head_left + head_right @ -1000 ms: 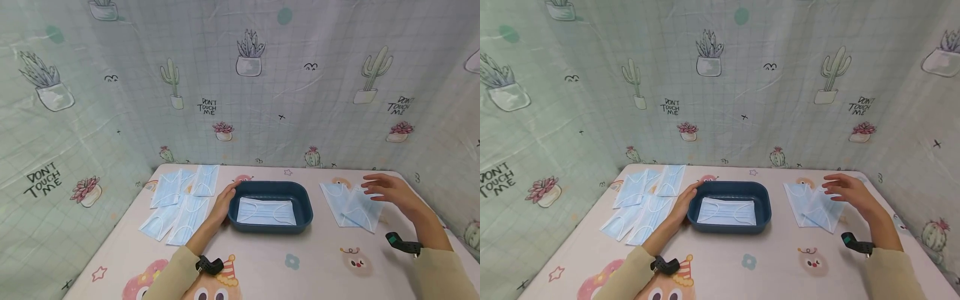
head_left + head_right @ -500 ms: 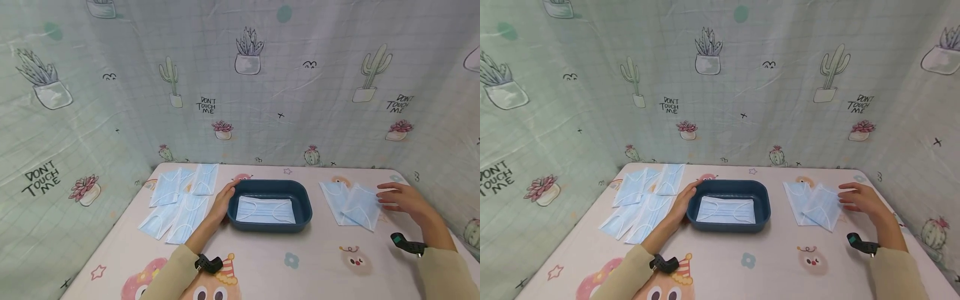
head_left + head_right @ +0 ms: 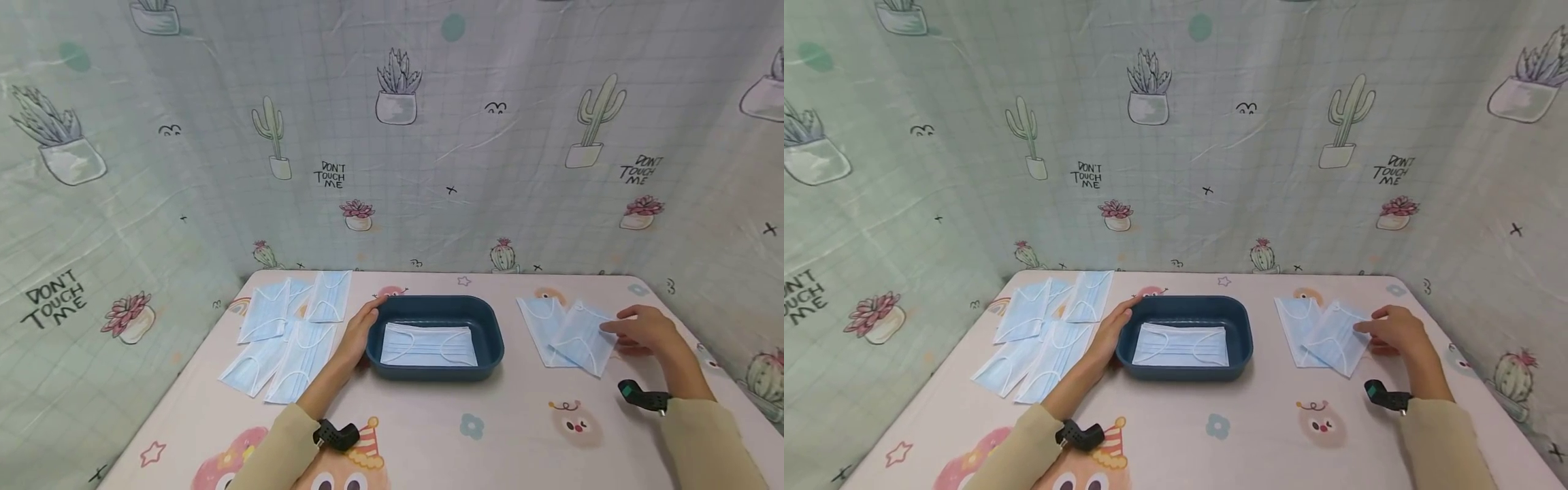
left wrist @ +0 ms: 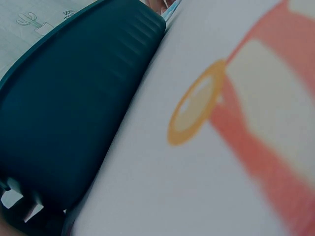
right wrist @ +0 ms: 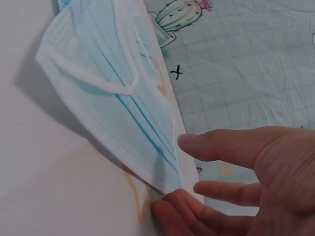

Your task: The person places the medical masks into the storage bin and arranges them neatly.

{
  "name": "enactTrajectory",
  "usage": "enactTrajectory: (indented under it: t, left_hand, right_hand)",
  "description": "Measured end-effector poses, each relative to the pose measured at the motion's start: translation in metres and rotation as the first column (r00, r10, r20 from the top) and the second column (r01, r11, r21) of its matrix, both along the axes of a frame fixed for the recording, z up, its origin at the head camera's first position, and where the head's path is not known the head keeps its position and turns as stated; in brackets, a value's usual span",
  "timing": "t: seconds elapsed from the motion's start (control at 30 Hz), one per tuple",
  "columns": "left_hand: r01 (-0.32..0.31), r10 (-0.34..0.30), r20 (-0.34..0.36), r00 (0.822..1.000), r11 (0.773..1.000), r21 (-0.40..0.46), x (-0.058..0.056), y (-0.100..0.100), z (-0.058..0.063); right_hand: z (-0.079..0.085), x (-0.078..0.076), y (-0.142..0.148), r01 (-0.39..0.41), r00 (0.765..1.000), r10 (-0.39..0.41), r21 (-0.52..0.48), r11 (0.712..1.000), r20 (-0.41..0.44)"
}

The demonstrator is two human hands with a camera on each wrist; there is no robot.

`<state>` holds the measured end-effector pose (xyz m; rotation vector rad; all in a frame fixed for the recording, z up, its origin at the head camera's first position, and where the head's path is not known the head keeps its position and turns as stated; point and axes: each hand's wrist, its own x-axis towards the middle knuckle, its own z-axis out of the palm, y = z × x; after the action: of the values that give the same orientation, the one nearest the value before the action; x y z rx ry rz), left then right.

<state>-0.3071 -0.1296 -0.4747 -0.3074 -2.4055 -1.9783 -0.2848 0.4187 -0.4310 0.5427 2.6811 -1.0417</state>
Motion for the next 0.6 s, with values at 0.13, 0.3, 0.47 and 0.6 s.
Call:
enactTrajectory:
  t: [0.13,0.3,0.47,0.6]
  left_hand:
    - [0.016,-0.016,0.001,1.0,1.0,0.014,-0.001,0.0,0.001]
    - [0.034,-0.034,0.007,0.999,0.999,0.031,0.0,0.001,0.001]
    - [0.037,-0.037,0.004,0.999,0.999,0.027,-0.001,0.0,0.0]
    - [0.046,-0.046,0.003,0.999,0.998,0.04,-0.002,0.0,-0.001]
  right_hand:
    - [0.004,0.004,-0.01,0.01,1.0,-0.01,0.083,0.996,0.004]
    - [0.006,0.005,-0.019,0.019,1.0,-0.02,0.159,0.987,0.009]
    - [0.004,0.003,-0.022,0.01,1.0,-0.009,0.183,0.983,-0.007]
    - [0.001,0.001,-0.023,0.017,0.999,-0.011,0.177,0.984,-0.036]
